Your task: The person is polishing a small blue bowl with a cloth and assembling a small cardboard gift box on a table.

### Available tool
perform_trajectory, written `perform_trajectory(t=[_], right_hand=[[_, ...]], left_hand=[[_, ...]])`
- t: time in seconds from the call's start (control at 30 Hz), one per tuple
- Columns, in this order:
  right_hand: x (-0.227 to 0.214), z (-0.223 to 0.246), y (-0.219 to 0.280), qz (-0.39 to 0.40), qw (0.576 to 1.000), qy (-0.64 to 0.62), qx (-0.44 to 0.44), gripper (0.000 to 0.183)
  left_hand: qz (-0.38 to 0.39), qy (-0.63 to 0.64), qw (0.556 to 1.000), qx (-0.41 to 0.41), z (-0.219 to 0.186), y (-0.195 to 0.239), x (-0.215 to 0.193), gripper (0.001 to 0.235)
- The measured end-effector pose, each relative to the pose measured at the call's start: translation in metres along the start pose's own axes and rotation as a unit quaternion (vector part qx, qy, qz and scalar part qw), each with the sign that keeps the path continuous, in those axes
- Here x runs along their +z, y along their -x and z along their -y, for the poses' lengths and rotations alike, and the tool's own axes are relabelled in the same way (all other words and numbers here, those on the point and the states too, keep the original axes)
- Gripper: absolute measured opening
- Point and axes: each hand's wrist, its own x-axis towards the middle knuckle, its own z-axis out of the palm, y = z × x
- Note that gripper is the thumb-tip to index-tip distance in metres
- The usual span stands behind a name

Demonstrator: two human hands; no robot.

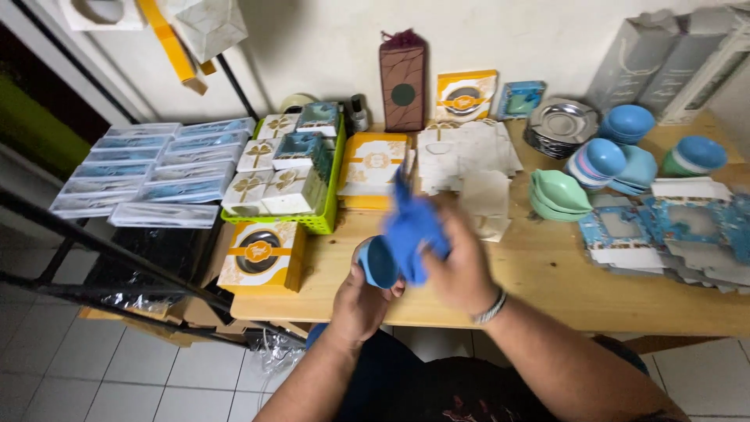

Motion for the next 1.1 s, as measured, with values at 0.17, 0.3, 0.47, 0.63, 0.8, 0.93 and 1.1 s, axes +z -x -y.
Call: perform_trajectory(t=[0.17,0.3,0.47,0.63,0.8,0.93,1.1], right_hand=[[-0.025,0.024,0.049,0.178,0.984,0.012,-0.009,0.048],[-0.053,-0.005,0.068,0.188,0.978,-0.019,0.091,0.039],[-0.077,-0.051,0.099,0.110,0.875,-0.378,0.281,0.049],[-0.092,-0.033,0.091,0.027,0.844,-0.409,0.346,0.066],[-0.110,-0.010,0.078,-0.037,0.966,-0.123,0.226,0.063],[-0.110,0.002,0.081,0.027,0.999,-0.018,-0.011,0.057],[-0.108,0.001,0.102,0.173,0.954,0.110,-0.219,0.028]], left_hand=[[0.059,-0.313,0.942,0.103,-0.010,0.013,0.054,0.072],[0.105,-0.382,0.916,0.064,-0.005,0.027,0.088,0.082],[0.183,-0.408,0.882,0.151,0.002,0.020,0.113,0.073],[0.146,-0.357,0.905,0.177,0.023,0.013,0.112,0.071],[0.097,-0.543,0.819,0.157,0.018,0.008,0.118,0.089],[0.108,-0.581,0.791,0.159,0.015,0.002,0.118,0.093],[0.100,-0.615,0.761,0.183,0.016,-0.003,0.098,0.063]])
